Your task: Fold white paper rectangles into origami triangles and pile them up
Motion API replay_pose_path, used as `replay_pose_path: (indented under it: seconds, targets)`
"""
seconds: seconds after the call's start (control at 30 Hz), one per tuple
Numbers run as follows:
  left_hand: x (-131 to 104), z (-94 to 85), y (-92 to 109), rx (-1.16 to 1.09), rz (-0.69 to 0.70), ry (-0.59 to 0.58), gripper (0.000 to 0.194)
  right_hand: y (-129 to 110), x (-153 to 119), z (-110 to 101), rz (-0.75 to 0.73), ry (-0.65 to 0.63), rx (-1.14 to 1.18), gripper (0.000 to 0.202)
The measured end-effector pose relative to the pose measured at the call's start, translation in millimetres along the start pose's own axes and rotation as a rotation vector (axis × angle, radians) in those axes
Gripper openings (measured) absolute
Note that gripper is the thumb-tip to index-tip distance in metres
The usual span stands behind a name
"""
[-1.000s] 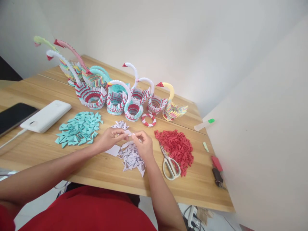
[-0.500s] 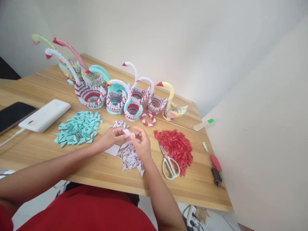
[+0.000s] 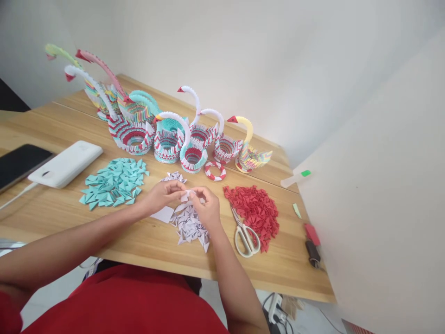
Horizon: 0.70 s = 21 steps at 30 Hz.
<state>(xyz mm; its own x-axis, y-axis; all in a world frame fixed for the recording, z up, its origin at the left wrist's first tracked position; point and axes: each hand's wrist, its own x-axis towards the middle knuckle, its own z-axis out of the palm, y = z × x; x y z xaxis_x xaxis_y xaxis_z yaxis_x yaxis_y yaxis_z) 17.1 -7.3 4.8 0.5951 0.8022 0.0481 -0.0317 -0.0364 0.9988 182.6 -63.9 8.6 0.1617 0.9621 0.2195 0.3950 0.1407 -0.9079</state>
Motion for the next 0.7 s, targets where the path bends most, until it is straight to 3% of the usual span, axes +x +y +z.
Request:
replay_pose_path:
  seconds: [0.13, 0.37, 0.53, 0.7]
  targets:
    - [1.7, -0.9, 1.0, -0.164, -0.106, -0.028, 0.017, 2.1, -0.2, 0.6, 0.019, 0.008, 0.026, 0.013]
    - [1.2, -4.1, 2.0, -0.013, -0.067, 0.026, 0.021, 0.4, 0.7, 1.3, -0.037, 0.01, -0.011, 0.011]
    - [0.5, -6.1, 5.2, 0.002, -0.091, 0.065, 0.021, 1.6, 0.4, -1.2, -0.374, 0.08, -0.219, 0.013]
    - [0.1, -4.7, 7.2, -0.271, -0.197, 0.048, 0.016, 2.2, 2.0, -8.6, -0.731, 0.045, -0.507, 0.027]
